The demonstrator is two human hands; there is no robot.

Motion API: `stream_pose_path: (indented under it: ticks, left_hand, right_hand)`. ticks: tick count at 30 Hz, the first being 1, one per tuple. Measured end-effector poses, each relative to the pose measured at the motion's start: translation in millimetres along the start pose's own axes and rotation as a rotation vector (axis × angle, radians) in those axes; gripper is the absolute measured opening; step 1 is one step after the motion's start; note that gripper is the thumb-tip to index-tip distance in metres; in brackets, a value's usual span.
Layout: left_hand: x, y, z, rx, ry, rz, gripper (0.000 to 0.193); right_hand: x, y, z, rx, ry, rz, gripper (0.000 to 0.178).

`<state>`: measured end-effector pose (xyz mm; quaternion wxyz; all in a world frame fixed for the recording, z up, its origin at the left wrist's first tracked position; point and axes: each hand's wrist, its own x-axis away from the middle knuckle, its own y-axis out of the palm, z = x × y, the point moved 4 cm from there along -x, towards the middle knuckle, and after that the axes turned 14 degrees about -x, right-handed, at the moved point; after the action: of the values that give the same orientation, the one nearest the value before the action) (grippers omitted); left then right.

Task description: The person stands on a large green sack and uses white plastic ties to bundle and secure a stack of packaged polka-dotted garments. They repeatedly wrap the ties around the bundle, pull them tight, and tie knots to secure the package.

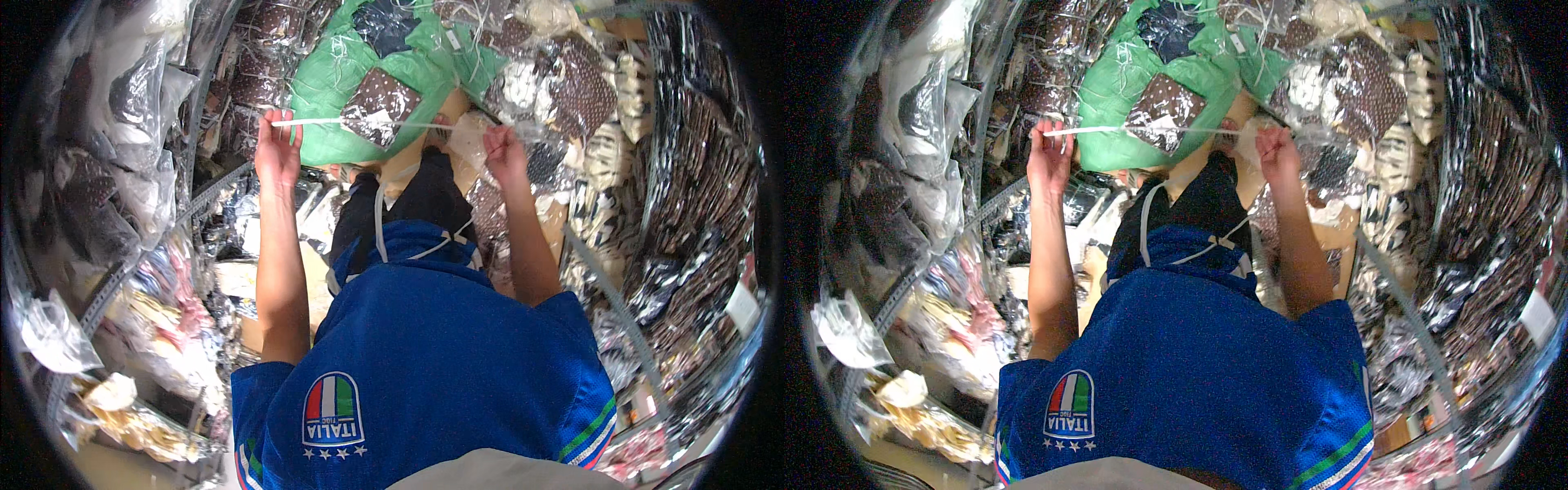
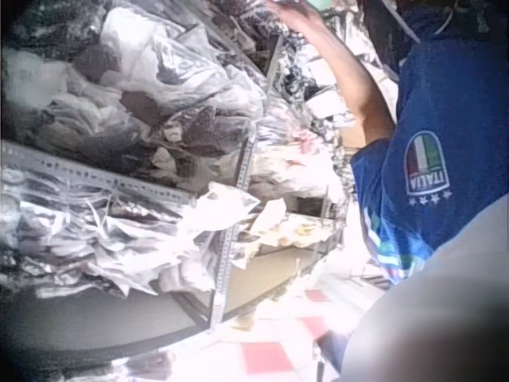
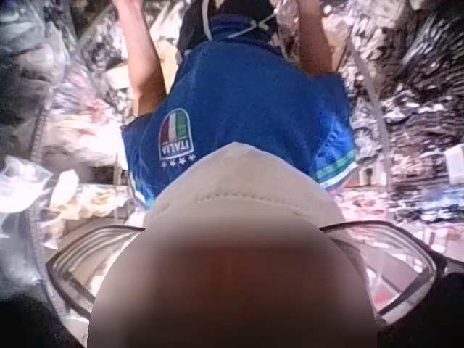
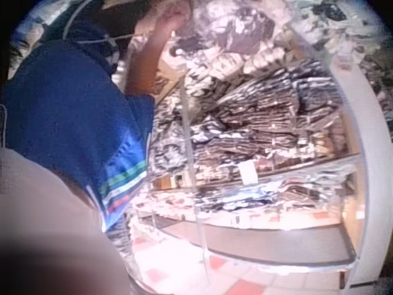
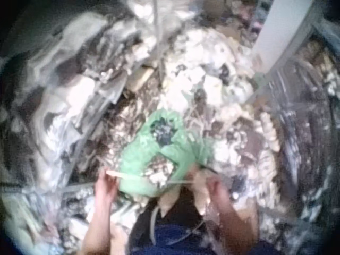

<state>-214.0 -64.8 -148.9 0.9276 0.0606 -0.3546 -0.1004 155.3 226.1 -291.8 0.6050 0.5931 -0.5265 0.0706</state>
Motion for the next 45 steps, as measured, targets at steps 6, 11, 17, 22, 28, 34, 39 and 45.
stream_pose_path:
  ticks: [6,11,17,22,28,34,39,45]
  left_hand:
    - [-6.8,27.8,68.6,-0.207,0.312,-0.056,0.041]
    - [-143.2,-12.0,-3.7,-0.308,0.199,0.02,0.037]
    - [-368.0,-75.1,-165.1,-0.374,0.005,0.025,0.031]
    - [-467.9,-122.1,-328.0,-0.663,-0.297,0.277,0.085]
    - [-476.2,-76.8,-427.0,-1.535,-0.213,0.088,0.079]
    - [-492.9,-64.9,-448.8,-1.606,-0.147,0.08,0.068]
    - [-515.2,-87.4,-465.0,-1.688,-0.11,0.027,0.05]
    - [-552.0,-79.5,-510.7,-1.827,0.266,-0.28,0.036]
  right_hand:
    - [38.3,50.8,45.9,0.127,-0.029,0.098,0.024]
    - [-33.8,-47.7,111.5,0.184,0.15,0.158,0.026]
    - [-206.1,-170.8,204.4,0.272,0.215,0.347,0.026]
    - [-310.9,-259.2,269.1,0.456,0.317,0.522,0.042]
    - [-344.1,-307.2,322.0,0.481,0.402,0.611,0.05]
    - [-354.5,-311.8,352.7,0.458,0.285,0.717,0.021]
    - [-372.6,-346.9,360.2,0.362,0.197,0.639,0.016]
    - [-427.6,-452.8,355.8,1.148,-0.152,0.141,0.017]
